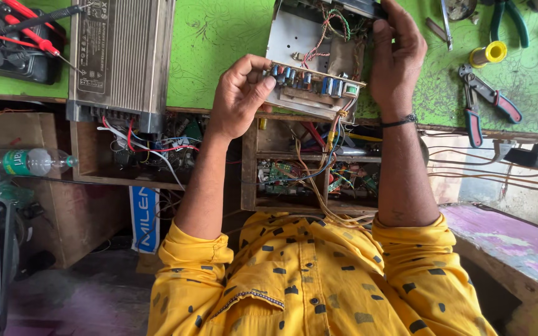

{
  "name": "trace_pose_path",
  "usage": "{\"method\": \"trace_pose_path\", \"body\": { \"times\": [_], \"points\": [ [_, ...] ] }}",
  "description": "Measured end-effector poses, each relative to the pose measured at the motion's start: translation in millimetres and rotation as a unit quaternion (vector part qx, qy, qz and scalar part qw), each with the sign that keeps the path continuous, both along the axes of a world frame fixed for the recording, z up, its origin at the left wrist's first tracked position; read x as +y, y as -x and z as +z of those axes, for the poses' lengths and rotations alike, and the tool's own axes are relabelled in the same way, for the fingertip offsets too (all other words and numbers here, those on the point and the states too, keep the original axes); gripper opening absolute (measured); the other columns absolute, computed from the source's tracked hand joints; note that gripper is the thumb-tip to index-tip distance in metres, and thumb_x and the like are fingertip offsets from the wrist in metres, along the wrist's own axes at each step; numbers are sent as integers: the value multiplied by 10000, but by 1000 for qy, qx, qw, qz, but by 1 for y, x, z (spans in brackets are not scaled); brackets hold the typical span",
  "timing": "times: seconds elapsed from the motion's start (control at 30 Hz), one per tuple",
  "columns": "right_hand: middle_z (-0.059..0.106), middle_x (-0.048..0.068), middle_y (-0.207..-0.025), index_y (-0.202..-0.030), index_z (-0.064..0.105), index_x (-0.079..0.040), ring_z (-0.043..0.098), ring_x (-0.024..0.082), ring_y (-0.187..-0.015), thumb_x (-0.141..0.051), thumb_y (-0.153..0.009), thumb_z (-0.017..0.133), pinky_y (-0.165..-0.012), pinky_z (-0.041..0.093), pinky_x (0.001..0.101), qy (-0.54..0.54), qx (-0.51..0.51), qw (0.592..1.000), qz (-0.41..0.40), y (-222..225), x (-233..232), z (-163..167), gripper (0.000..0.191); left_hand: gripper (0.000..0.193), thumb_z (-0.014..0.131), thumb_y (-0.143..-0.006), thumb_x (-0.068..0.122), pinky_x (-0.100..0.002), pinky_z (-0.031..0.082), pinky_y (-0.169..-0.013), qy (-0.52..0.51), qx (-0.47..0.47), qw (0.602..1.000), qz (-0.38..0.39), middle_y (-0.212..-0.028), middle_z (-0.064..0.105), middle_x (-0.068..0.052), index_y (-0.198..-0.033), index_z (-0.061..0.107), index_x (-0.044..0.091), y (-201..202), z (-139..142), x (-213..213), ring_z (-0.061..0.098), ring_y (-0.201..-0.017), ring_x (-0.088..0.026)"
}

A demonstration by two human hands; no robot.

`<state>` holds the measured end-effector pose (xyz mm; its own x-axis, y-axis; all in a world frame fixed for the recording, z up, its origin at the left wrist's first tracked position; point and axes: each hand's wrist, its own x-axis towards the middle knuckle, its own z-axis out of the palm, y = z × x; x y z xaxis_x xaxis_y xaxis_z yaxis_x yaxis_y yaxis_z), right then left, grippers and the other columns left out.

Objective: The person uses a red-handled screwdriver to tighten screws on a small metal electronics enclosure, repeatedly repositioning the device and adjusting wires. The person also handles a multimeter and probes on the workbench.

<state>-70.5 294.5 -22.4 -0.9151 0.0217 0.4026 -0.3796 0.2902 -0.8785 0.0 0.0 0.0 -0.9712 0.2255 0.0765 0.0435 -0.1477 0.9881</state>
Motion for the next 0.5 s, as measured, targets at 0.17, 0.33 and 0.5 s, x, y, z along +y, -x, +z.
{"method": "trace_pose_path", "body": {
  "times": [0.17, 0.33, 0.5],
  "points": [
    [750, 89, -1234, -1376, 660, 8, 673, 131, -1099, -125, -1148, 657, -1005, 552, 299, -9, -7, 1000, -12, -1, -2, 2, 264, 209, 647, -1089, 251, -214, 575, -615, -3, 1, 1000, 1, -872, 685, 27, -1196, 626, 73, -1, -2, -1, 624, -734, -22],
    [748, 82, -1219, -1387, 659, -5, 670, 133, -1086, -144, -1154, 661, -988, 559, 297, -24, 4, 1000, -10, -2, -1, 3, 272, 200, 633, -1087, 257, -216, 580, -609, 2, 5, 1000, 4, -862, 699, 27, -1176, 623, 78, -1, 0, 1, 639, -731, -25],
    [754, 70, -1168, -1368, 677, -23, 664, 122, -1024, -149, -1161, 658, -936, 561, 301, -41, 8, 999, -19, 12, 13, -3, 243, 216, 639, -1088, 263, -218, 592, -624, 7, 7, 1000, 8, -800, 623, 59, -1196, 626, 76, 13, -7, 14, 597, -719, -14]
  ]
}}
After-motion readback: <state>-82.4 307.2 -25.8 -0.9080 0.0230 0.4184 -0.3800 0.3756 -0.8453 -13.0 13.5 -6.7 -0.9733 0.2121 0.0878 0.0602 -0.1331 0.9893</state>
